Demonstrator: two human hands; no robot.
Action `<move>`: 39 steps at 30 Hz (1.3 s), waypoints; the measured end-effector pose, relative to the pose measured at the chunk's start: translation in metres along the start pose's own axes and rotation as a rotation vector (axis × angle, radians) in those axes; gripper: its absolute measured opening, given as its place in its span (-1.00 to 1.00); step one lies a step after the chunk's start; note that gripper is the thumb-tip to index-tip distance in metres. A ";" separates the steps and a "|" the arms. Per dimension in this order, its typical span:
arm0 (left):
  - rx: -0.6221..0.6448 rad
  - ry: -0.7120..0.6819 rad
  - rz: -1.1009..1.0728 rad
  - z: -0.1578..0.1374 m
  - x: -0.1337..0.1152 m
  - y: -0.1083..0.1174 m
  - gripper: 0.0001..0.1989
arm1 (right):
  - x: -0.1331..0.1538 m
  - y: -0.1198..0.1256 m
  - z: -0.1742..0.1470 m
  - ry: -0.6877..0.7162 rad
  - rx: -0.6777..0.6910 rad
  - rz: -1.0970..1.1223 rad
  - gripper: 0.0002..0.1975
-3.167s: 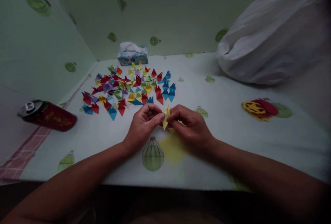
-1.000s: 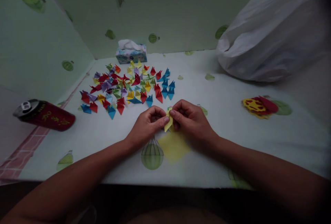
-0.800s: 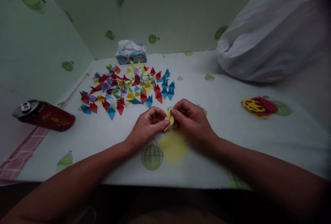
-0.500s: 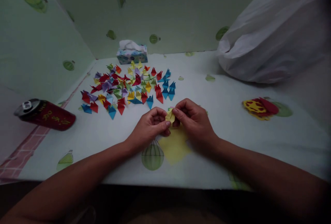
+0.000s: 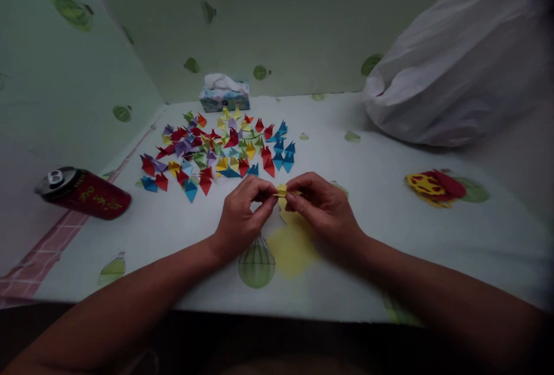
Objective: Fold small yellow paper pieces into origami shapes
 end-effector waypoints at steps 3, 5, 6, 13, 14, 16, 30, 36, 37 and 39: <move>-0.001 -0.098 0.070 0.001 -0.009 0.001 -0.92 | 0.003 0.002 0.000 0.018 -0.013 -0.071 -0.89; 0.000 -0.156 0.103 0.002 -0.015 0.001 -0.90 | 0.002 0.001 0.000 0.010 -0.004 -0.067 -0.88; 0.000 -0.175 0.112 0.001 -0.017 0.001 -0.90 | 0.002 0.000 0.000 0.002 0.006 -0.054 -0.87; 0.002 -0.172 0.110 0.002 -0.019 0.002 -0.91 | 0.002 0.000 0.001 0.006 0.016 -0.062 -0.93; 0.004 -0.167 0.106 0.003 -0.019 0.002 -0.92 | 0.003 0.000 0.001 0.013 0.020 -0.077 -0.94; 0.005 -0.141 0.089 0.004 -0.016 0.002 -0.94 | 0.004 0.000 0.001 0.032 0.031 -0.107 -0.94; -0.007 0.468 -0.390 -0.001 0.039 -0.004 -0.82 | -0.008 -0.021 0.003 -0.104 0.209 0.267 -0.86; 0.018 0.544 -0.473 -0.003 0.040 -0.009 -0.79 | -0.011 -0.019 0.003 -0.126 0.180 0.223 -0.85; 0.026 0.568 -0.484 -0.004 0.041 -0.010 -0.78 | -0.011 -0.019 0.003 -0.127 0.178 0.215 -0.85; 0.026 0.613 -0.502 -0.006 0.044 -0.011 -0.78 | -0.012 -0.018 0.003 -0.135 0.177 0.222 -0.86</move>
Point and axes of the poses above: each hand's wrist, its own z-axis towards the middle knuckle, its own y-axis out of the back of the hand, x = y × z, the point moved 9 cm from there along z, towards the middle knuckle, and after that the axes turned 14 degrees about -z, right-handed, at the moved point
